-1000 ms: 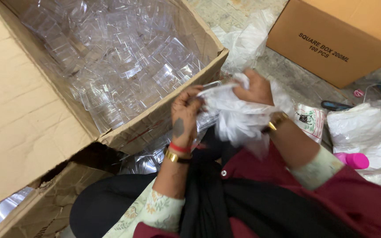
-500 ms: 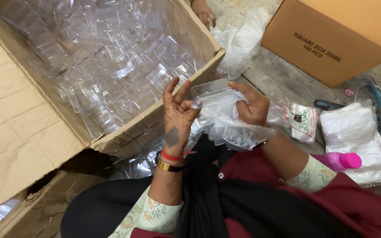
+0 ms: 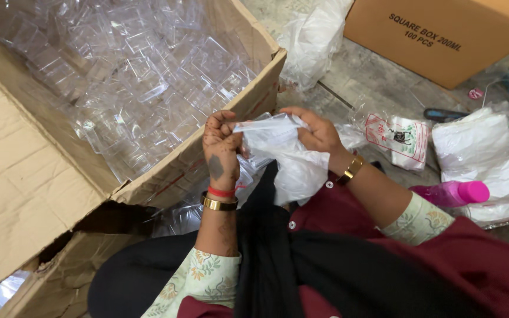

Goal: The person sits on the floor and unpacks clear plastic containers from white plastic bags, opening each bag, removing the containers, and placing them into a large cardboard box. At the start they handle a pink water bottle before resuming unpacking bags one at a time.

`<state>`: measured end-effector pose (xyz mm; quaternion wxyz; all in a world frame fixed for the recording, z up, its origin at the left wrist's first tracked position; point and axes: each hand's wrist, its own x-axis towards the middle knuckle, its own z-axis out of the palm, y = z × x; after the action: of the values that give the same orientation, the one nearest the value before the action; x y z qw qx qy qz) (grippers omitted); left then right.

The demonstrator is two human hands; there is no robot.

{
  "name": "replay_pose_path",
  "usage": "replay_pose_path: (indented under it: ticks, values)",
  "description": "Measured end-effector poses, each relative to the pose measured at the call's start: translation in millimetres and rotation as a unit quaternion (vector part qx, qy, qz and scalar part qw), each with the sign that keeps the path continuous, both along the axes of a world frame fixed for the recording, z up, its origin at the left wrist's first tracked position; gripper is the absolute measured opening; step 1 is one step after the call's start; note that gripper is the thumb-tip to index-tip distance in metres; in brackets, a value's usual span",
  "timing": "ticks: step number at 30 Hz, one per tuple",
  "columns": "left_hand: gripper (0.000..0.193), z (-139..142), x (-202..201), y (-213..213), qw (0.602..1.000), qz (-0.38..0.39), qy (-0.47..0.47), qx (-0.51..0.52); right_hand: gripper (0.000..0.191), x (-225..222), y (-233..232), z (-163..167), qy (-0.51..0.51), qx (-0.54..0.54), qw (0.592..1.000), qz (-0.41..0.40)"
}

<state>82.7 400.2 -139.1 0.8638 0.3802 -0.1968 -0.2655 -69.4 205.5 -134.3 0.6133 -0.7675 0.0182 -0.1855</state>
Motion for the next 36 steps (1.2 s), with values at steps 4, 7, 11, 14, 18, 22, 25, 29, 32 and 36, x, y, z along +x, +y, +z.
replay_pose_path:
  ticks: [4, 7, 11, 14, 18, 22, 25, 29, 32, 36]
  values:
    - [0.051, -5.4, 4.7, -2.6, 0.997, 0.003, 0.042, 0.064, 0.027, 18.7, -2.4, -21.6, 0.005, 0.18, 0.982, -0.052]
    - [0.05, -18.1, 6.9, -3.8, 0.993, 0.019, 0.076, 0.091, 0.025, 27.0, -3.7, -37.9, 0.007, 0.167, 0.983, -0.08]
    - [0.049, -35.2, -3.8, -9.7, 0.989, 0.064, -0.026, 0.13, 0.038, 15.1, -3.0, -55.3, 0.076, -0.094, 0.986, -0.116]
    - [0.033, -38.6, -23.7, -13.2, 0.934, 0.175, -0.195, 0.245, 0.03, 7.6, 4.4, -59.7, 0.107, -0.319, 0.932, -0.138]
    - [0.015, -30.7, -40.4, -10.9, 0.925, 0.195, -0.234, 0.227, 0.021, -0.8, 14.9, -41.1, 0.096, -0.207, 0.954, -0.194]
    - [0.014, -22.4, -44.4, -2.6, 0.972, 0.165, -0.128, 0.111, 0.024, -28.6, 19.6, -3.8, 0.167, -0.067, 0.978, -0.109]
    - [0.018, -18.3, -50.7, 4.6, 0.969, 0.209, -0.118, 0.056, 0.04, -43.9, 17.8, 17.1, 0.152, -0.006, 0.988, 0.005]
    - [0.024, -5.6, -66.8, 7.8, 0.976, 0.163, -0.107, 0.1, 0.05, -64.0, 11.6, 14.2, 0.175, 0.171, 0.964, 0.103]
    - [0.028, 10.7, -73.5, 4.4, 0.967, 0.13, -0.19, 0.105, 0.041, -67.3, -37.0, -11.0, 0.194, 0.324, 0.926, -0.007]
    - [0.044, 26.1, -71.8, 12.4, 0.97, 0.168, -0.145, 0.098, 0.04, -61.2, -140.1, -77.4, 0.176, 0.475, 0.833, -0.224]
